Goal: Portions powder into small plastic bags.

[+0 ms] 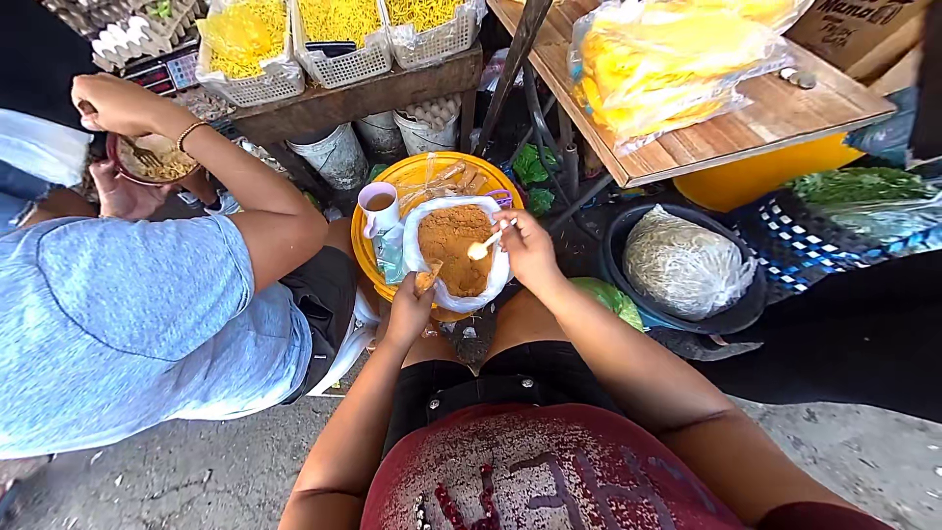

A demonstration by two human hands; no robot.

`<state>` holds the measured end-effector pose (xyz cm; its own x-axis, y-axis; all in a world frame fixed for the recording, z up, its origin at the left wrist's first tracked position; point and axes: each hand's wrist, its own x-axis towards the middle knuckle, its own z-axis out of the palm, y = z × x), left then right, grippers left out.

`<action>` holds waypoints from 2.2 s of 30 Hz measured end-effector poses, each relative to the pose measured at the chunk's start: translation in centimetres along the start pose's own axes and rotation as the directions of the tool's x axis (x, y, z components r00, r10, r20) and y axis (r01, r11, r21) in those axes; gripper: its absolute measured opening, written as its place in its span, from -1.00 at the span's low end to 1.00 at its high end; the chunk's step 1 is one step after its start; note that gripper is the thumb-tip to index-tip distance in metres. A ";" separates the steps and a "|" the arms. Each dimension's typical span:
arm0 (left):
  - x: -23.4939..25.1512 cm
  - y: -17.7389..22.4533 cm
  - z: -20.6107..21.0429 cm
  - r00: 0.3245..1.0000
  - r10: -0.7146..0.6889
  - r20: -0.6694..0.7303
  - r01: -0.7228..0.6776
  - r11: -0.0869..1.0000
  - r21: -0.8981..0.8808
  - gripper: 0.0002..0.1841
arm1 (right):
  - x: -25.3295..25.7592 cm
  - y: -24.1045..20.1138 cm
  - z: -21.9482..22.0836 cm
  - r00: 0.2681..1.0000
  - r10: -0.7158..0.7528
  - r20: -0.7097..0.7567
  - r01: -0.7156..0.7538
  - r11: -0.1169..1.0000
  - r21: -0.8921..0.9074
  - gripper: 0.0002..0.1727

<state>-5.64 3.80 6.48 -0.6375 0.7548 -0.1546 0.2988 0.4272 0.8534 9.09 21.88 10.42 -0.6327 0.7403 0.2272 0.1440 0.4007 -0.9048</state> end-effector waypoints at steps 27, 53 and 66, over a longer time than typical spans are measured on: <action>0.8 3.2 -0.7 0.991 -0.018 0.136 -0.055 0.858 0.511 -0.52 | 0.7 -1.5 0.3 0.895 0.436 0.096 -0.414 0.731 0.542 -0.75; -1.0 9.9 2.9 0.858 0.351 0.376 -0.208 0.905 -0.372 -0.74 | -5.0 -2.7 -3.8 0.964 -0.267 -0.007 0.262 0.953 -0.152 -0.43; -1.3 12.1 7.6 0.706 0.368 0.606 -0.402 0.912 -0.084 -0.26 | -6.4 -5.5 -11.3 0.876 -0.447 -0.183 0.337 0.836 -0.433 -0.67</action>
<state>4.18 11.80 13.24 0.0900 0.9912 -0.0970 0.4689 0.0438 0.8822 20.93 21.07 18.06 -0.4794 0.5676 0.6693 0.2366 0.8180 -0.5243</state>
